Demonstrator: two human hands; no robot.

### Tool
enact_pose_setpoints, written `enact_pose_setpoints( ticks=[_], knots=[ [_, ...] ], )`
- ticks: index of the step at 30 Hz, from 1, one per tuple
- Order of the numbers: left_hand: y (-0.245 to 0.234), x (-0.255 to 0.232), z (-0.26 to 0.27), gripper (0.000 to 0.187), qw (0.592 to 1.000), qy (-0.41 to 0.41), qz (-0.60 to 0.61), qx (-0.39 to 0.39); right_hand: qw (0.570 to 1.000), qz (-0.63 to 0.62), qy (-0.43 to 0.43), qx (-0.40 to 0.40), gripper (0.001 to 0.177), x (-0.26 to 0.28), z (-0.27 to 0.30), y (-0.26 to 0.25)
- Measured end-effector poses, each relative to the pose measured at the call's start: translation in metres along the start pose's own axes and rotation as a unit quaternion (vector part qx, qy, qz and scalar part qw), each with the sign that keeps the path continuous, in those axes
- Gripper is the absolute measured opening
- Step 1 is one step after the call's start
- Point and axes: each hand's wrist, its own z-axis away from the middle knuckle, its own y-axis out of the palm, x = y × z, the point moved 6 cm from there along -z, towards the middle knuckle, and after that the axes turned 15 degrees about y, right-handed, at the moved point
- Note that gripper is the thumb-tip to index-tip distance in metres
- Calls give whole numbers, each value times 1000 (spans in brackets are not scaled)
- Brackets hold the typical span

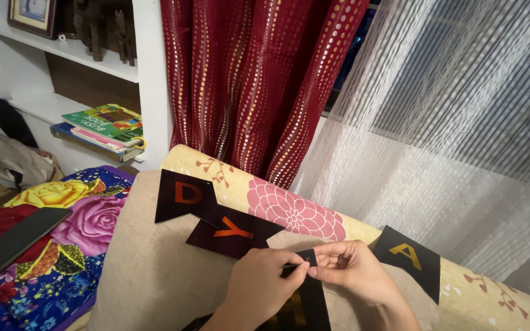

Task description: The person assembles a black and gold birthday banner by threading a string through pre-punched holes in individual letter flags. They handle each flag one at a time, aligning the holes and pulling the string through to connect the letters in sequence.

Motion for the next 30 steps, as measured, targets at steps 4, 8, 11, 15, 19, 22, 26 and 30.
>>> enact_pose_setpoints(
  ticks=[4, 8, 11, 15, 19, 22, 26, 30],
  knots=[
    [1, 1, 0, 15, 999, -19, 29, 0, 1000, -4, -5, -2, 23, -2, 0, -2],
    [-2, 1, 2, 18, 998, -44, 51, -22, 1000, -24, 4, -5, 23, -6, -3, -3],
    [-4, 1, 1, 22, 995, -59, 66, -35, 1000, -17, 8, -9, 21, -8, -3, -3],
    [-5, 2, -3, 24, 994, -69, 79, -21, 1000, -25, 0, -5, 21, -2, 0, 0],
    [-3, 4, -3, 23, 993, -94, 71, -3, 998, -55, 16, 23, 21, 5, 4, 8],
    [1, 6, -2, 21, 992, -96, 75, 4, 996, -73, 40, 40, 21, 4, 6, 11],
    [5, 8, -1, 18, 994, -50, 94, -15, 995, -32, 10, 90, 8, 2, 3, 13],
    [7, 11, -2, 17, 998, 5, 46, -42, 995, -14, 9, 95, 16, -7, -5, 7]
  ],
)
